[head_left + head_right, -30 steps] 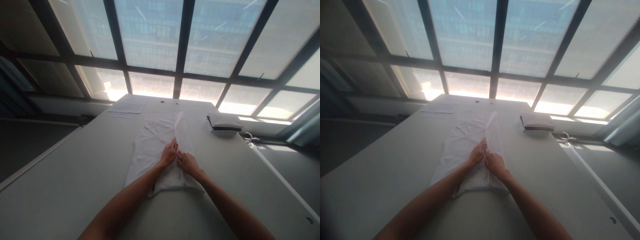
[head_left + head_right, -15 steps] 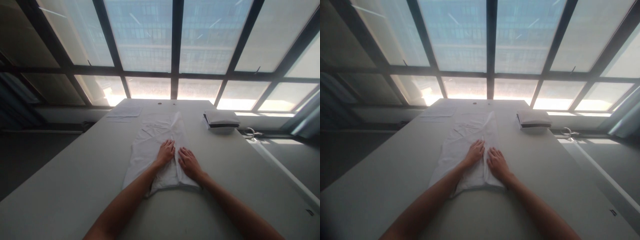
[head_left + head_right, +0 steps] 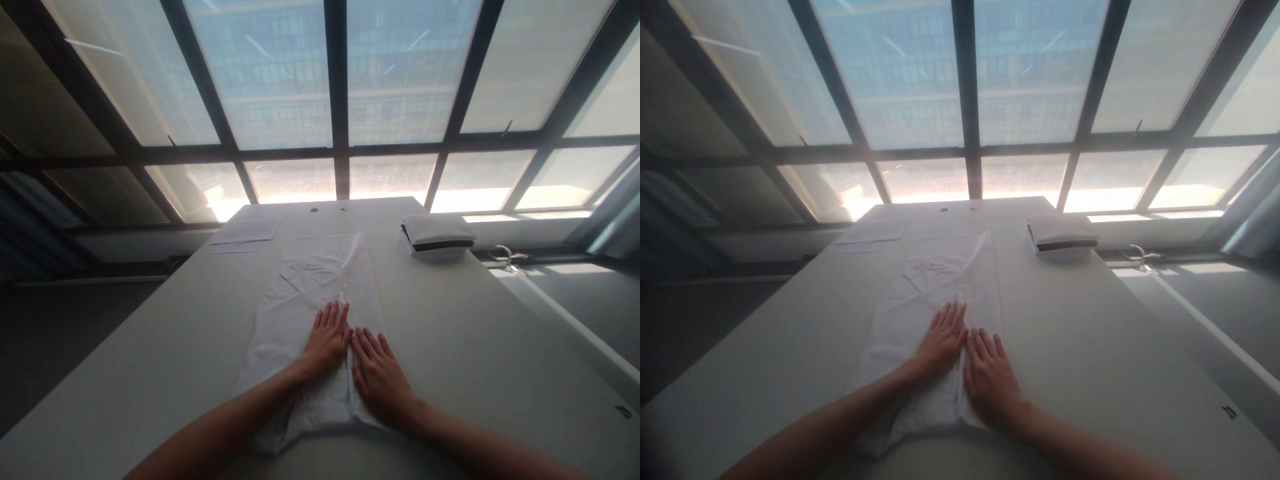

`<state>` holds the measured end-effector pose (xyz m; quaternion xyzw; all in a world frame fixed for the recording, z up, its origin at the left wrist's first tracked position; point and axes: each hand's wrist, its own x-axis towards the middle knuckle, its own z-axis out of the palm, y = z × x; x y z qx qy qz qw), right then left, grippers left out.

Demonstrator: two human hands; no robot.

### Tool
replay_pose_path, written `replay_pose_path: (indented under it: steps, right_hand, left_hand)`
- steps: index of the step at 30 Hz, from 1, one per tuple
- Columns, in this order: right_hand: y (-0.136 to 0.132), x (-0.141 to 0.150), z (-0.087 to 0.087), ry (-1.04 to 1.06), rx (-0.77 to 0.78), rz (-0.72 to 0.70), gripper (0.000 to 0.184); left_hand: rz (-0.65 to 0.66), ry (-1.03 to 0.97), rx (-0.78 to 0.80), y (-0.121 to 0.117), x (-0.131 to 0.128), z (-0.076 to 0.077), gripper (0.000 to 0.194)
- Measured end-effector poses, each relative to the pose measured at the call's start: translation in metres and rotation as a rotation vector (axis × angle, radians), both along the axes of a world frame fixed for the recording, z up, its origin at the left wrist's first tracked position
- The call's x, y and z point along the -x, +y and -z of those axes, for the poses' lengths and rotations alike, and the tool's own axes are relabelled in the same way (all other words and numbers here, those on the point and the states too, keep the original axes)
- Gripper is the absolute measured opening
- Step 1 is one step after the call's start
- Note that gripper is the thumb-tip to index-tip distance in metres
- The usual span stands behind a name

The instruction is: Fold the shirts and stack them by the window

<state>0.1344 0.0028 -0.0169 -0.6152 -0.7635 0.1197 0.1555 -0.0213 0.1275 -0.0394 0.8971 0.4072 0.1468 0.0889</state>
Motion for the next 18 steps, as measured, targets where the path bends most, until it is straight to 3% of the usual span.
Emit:
replay_pose_path:
  steps: [2, 5, 8, 12, 14, 18]
  right_hand:
    - [-0.009, 0.003, 0.002, 0.019, 0.01, 0.005, 0.061]
    - [-0.012, 0.004, 0.001, 0.04, 0.025, 0.017, 0.06]
    - [-0.01, 0.003, -0.001, 0.055, 0.028, 0.018, 0.06]
    - [-0.009, 0.004, 0.0, 0.052, 0.02, 0.022, 0.061]
    - [-0.008, 0.004, 0.001, 0.049, 0.012, 0.023, 0.061]
    - [-0.007, 0.004, 0.002, 0.062, 0.007, 0.015, 0.061]
  left_hand:
    - [0.042, -0.08, 0.066, 0.008, 0.004, -0.002, 0.064]
    - [0.025, -0.344, 0.275, 0.048, -0.005, -0.016, 0.063]
    - [-0.036, -0.63, 0.655, 0.102, -0.027, -0.038, 0.058]
    - [-0.027, -0.703, 1.112, 0.159, -0.056, -0.062, 0.046]
    - [-0.062, -0.699, 1.161, 0.18, -0.069, -0.066, 0.041]
    - [-0.207, -0.741, 0.944, 0.215, -0.096, -0.059, 0.039]
